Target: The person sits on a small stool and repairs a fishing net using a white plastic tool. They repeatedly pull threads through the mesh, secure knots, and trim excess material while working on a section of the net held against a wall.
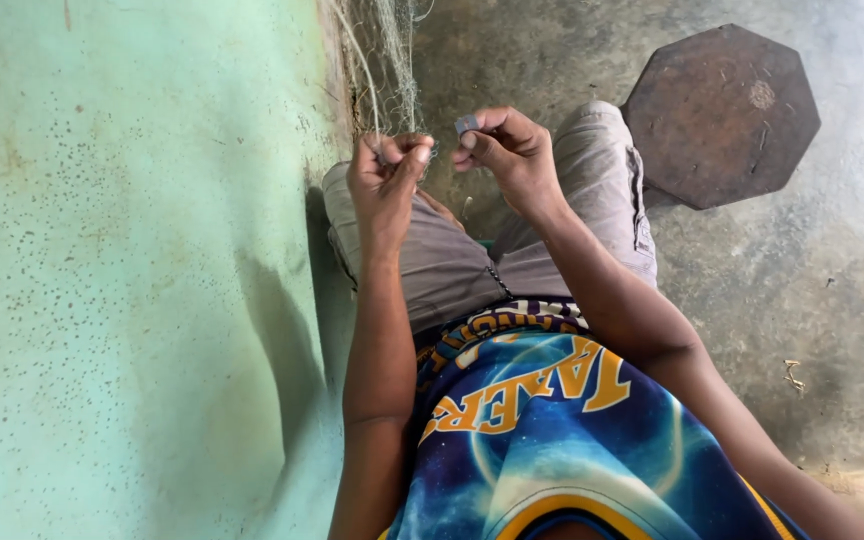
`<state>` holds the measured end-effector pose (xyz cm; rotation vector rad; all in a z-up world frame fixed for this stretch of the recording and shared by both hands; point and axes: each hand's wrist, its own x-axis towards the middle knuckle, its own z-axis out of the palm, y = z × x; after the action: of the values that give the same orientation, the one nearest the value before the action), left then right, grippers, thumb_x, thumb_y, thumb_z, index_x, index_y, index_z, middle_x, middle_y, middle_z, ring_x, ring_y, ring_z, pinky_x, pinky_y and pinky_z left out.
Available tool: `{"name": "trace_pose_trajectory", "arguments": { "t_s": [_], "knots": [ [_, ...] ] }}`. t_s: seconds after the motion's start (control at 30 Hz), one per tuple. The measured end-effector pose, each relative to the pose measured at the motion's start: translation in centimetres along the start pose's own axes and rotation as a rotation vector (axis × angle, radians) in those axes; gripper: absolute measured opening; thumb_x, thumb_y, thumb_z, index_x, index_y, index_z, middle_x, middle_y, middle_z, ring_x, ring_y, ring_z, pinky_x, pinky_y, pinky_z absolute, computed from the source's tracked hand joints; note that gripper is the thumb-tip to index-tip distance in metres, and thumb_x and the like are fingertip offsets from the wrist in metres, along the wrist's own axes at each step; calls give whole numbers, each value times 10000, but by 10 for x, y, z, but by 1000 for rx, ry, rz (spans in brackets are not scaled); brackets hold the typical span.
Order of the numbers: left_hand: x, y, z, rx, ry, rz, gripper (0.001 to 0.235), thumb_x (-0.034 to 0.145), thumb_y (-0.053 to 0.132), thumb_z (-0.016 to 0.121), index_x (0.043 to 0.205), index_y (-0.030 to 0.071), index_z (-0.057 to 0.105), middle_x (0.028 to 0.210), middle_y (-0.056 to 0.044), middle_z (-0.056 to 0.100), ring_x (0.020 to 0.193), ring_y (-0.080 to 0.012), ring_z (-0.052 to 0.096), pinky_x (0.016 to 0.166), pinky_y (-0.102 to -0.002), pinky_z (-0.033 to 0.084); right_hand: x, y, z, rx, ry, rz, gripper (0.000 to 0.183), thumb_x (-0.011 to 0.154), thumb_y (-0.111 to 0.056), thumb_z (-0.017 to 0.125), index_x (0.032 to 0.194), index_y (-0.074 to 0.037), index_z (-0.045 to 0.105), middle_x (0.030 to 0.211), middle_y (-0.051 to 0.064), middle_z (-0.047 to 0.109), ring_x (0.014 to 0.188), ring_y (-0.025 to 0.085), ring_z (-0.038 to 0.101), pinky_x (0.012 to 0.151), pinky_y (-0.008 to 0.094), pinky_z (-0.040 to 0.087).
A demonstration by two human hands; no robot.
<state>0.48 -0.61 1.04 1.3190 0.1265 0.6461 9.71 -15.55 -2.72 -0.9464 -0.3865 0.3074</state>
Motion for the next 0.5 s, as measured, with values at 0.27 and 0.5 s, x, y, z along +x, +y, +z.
{"name": "trace_pose_trajectory", "arguments": {
  "t_s": [0.27, 0.5],
  "knots": [
    [0, 5, 7, 89, -15, 43, 303, 976, 87, 799, 922, 94, 501, 1023, -189, 787, 870, -133, 738, 666, -217, 522, -9, -13, 26, -151, -66, -101, 126, 986, 110, 729, 1086, 144, 661, 890, 266, 702, 832, 327, 791, 741, 479, 709],
    [-1, 10, 13, 133, 0, 49, 299, 968, 101, 806, 915, 95, 512, 1006, -176, 778, 916, -166, 739, 770, -286, 576, -9, -16, 32, -250, -80, -218, 66, 984, 133, 724, 1042, 130, 691, 902, 226, 676, 835, 282, 771, 726, 433, 698]
  ]
}}
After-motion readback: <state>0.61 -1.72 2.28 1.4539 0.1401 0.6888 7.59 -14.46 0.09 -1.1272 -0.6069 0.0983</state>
